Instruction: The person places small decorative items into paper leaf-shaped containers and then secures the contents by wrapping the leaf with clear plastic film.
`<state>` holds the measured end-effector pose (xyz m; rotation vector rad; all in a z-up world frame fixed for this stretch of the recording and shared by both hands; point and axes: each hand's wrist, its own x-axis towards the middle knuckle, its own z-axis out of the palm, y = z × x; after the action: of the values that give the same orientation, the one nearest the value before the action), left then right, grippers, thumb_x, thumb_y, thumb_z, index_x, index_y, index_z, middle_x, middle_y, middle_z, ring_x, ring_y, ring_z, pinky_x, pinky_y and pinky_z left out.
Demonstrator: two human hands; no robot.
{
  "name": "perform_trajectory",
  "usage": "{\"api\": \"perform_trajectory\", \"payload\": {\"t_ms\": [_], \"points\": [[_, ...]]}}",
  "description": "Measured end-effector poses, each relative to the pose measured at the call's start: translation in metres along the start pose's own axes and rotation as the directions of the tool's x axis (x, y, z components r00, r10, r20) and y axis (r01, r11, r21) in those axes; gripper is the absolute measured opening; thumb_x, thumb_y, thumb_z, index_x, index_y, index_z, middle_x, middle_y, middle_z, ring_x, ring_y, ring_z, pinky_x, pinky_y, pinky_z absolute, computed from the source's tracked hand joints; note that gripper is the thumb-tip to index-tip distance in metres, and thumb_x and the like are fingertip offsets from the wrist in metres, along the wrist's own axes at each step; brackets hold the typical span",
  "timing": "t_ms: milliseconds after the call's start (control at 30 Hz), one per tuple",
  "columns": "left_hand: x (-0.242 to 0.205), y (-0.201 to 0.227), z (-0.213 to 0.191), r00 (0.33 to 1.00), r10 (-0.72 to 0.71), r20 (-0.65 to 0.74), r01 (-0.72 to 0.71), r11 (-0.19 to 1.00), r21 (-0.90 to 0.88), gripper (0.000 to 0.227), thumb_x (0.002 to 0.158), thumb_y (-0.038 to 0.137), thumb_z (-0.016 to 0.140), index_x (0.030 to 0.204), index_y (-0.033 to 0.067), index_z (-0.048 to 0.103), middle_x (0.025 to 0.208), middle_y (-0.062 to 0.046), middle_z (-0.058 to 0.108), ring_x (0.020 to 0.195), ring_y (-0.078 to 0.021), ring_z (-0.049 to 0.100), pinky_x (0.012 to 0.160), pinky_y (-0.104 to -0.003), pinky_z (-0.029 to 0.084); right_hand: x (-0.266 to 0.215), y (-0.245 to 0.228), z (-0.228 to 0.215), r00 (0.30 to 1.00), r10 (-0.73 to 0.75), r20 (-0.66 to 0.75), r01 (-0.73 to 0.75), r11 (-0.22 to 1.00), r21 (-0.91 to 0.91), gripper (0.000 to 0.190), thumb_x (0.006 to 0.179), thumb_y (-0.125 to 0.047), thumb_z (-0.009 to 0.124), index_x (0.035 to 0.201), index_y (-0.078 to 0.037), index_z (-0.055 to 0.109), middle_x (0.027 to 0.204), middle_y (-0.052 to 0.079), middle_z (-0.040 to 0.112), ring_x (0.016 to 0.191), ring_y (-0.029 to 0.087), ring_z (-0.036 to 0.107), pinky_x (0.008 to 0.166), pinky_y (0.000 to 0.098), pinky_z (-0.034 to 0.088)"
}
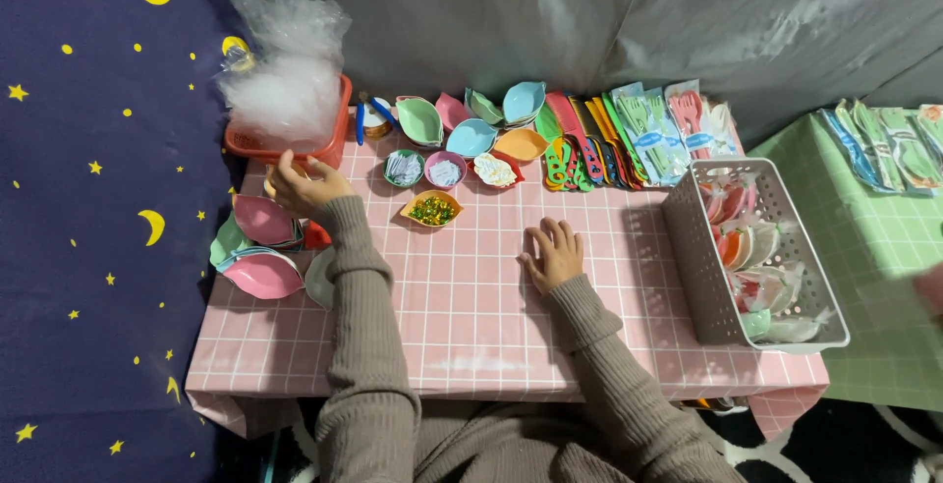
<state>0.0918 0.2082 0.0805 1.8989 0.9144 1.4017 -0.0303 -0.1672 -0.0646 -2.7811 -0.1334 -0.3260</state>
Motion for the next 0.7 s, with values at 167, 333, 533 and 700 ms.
{"api": "perform_trajectory", "payload": {"t_ms": [167, 333, 533, 700], "points": [[0.032, 0.002, 0.009, 0.993, -0.034, 0.116, 0.005, 0.971, 0.239, 0.024, 0.089, 0.025, 0.069, 0.111, 0.0268, 0.061, 0.124, -0.002, 0.059, 0.118, -0.0381, 0.051, 0.096, -0.063, 0.036, -0.001, 0.0, 0.002, 1.0, 0.006, -0.008, -0.006, 1.0, -0.014, 0.057, 0.087, -0.057, 0.062, 0.14, -0.041, 0.047, 0.153, 0.001, 0.037, 0.147, 0.031, 0.025, 0.117, 0.0582, 0.019], [0.047, 0.021, -0.009, 0.967, 0.163, 0.196, -0.213, 0.939, 0.27, 0.016, 0.089, 0.033, 0.071, 0.102, 0.0261, 0.065, 0.118, 0.004, 0.06, 0.113, -0.0344, 0.055, 0.099, -0.065, 0.027, 0.0, -0.002, -0.001, 1.0, -0.004, 0.007, 0.004, 1.0, -0.007, 0.057, 0.087, -0.06, 0.06, 0.14, -0.043, 0.047, 0.153, 0.001, 0.037, 0.148, 0.031, 0.024, 0.117, 0.06, 0.018], [0.066, 0.09, -0.064, 0.895, -0.031, 0.445, -0.112, 0.95, 0.293, 0.013, 0.089, 0.022, 0.062, 0.093, 0.0214, 0.074, 0.086, -0.004, 0.073, 0.087, -0.0344, 0.068, 0.081, -0.05, 0.048, -0.001, -0.007, -0.011, 0.999, 0.027, 0.042, -0.027, 1.0, 0.003, 0.054, 0.088, -0.058, 0.061, 0.138, -0.043, 0.048, 0.154, 0.0, 0.036, 0.147, 0.03, 0.024, 0.118, 0.0582, 0.017], [0.105, 0.008, 0.025, 0.918, -0.148, 0.368, 0.007, 0.934, 0.358, 0.018, 0.079, 0.028, 0.06, 0.083, 0.0313, 0.077, 0.082, -0.001, 0.074, 0.09, -0.036, 0.068, 0.092, -0.063, 0.034, -0.001, -0.011, -0.017, 0.998, 0.026, 0.055, -0.027, 1.0, 0.012, 0.052, 0.088, -0.059, 0.06, 0.136, -0.042, 0.049, 0.154, -0.001, 0.036, 0.147, 0.03, 0.025, 0.117, 0.0564, 0.018]]}}
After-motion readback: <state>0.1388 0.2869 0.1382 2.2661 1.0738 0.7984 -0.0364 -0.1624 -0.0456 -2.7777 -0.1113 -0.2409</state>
